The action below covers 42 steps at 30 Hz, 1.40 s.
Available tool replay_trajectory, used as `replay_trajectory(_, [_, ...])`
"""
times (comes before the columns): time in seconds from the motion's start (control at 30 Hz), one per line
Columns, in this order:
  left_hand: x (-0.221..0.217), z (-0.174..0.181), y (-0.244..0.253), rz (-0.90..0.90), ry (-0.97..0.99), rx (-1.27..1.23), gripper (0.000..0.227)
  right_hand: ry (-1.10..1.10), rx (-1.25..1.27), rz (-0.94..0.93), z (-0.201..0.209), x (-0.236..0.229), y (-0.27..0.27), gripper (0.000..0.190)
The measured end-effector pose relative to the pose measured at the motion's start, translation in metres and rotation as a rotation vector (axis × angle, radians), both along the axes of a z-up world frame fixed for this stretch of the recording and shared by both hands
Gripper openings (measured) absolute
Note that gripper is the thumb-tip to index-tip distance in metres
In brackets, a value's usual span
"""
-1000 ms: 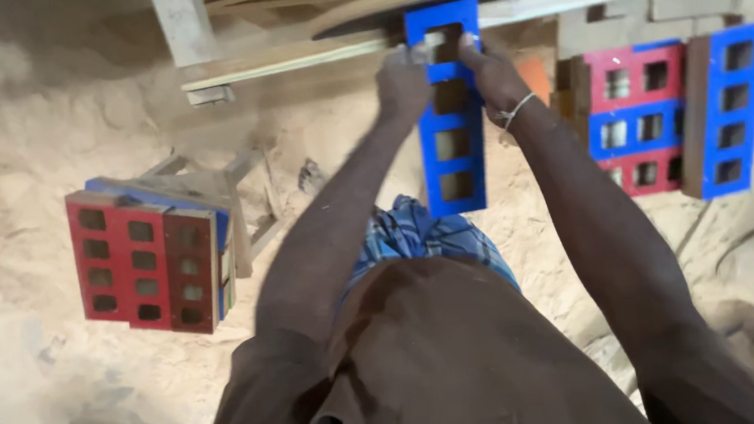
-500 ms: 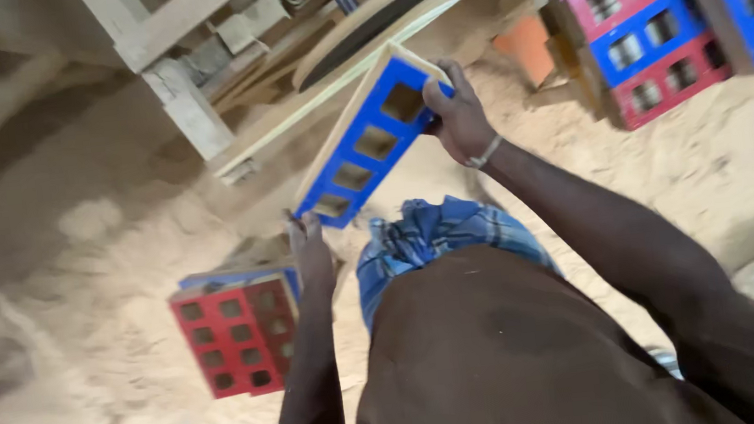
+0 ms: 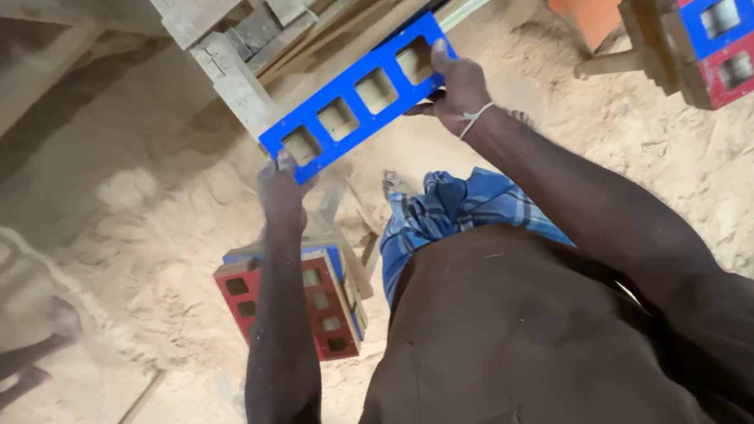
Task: The person repeatedly picks up hollow rectangular blocks in yellow, blue, and red, grinds their edges against a rotating grinding wheel, and places them on a nearby stack. The process is repeated for multiple blocks of different colors.
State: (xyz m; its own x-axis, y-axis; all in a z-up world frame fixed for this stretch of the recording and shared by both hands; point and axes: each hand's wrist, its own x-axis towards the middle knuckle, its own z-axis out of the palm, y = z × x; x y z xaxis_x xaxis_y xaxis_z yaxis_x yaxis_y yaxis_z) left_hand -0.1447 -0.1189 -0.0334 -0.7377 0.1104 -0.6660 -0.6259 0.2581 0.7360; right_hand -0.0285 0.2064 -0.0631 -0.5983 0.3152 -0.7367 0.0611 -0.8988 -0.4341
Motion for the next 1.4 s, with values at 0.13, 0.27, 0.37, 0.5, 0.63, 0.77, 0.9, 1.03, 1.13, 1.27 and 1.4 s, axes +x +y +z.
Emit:
replay_trajectory(0.13, [0.010, -0.008, 0.033, -0.345, 0.255, -0.194, 0.022, 0.007, 0.020, 0.008, 0.012, 0.009, 0.040, 0.057])
replay_trajectory(0.27, [0.023, -0.022, 0.084, -0.054, 0.087, -0.059, 0.022, -0.020, 0.020, 0.004, 0.010, 0.020, 0.090, 0.052])
replay_trajectory(0.37, [0.032, -0.026, 0.129, -0.011, 0.059, -0.020, 0.017, -0.066, 0.025, 0.003, 0.011, 0.029, 0.130, 0.048])
replay_trajectory(0.5, [0.045, -0.026, 0.182, -0.015, 0.011, 0.001, 0.023, -0.036, 0.071, 0.004, 0.019, 0.043, 0.179, 0.050])
replay_trajectory(0.63, [0.060, -0.038, 0.235, -0.029, 0.067, -0.035, 0.028, -0.063, 0.133, -0.055, 0.000, 0.061, 0.239, 0.042])
replay_trajectory(0.77, [0.064, -0.031, 0.294, -0.027, 0.073, -0.069, 0.035, -0.073, 0.120, -0.011, -0.027, 0.075, 0.306, 0.041])
replay_trajectory(0.9, [0.100, 0.024, 0.307, -0.085, 0.195, 0.206, 0.042, 0.136, 0.158, 0.007, -0.008, 0.116, 0.296, 0.034])
replay_trajectory(1.03, [0.187, 0.082, 0.284, -0.309, 0.854, 0.268, 0.051, 0.524, -0.344, -0.367, 0.050, 0.177, 0.243, 0.057])
replay_trajectory(1.13, [0.245, 0.076, 0.265, -0.600, 1.225, 0.058, 0.065, 0.487, 0.137, -0.097, 0.051, 0.234, 0.188, 0.045])
replay_trajectory(1.27, [0.263, 0.065, 0.265, -0.723, 1.110, 0.156, 0.078, 0.290, 0.092, -0.053, 0.055, 0.258, 0.185, 0.044])
replay_trajectory(1.4, [0.276, 0.066, 0.274, -0.868, 1.166, 0.170, 0.080, 0.316, 0.047, -0.114, 0.075, 0.280, 0.198, 0.035])
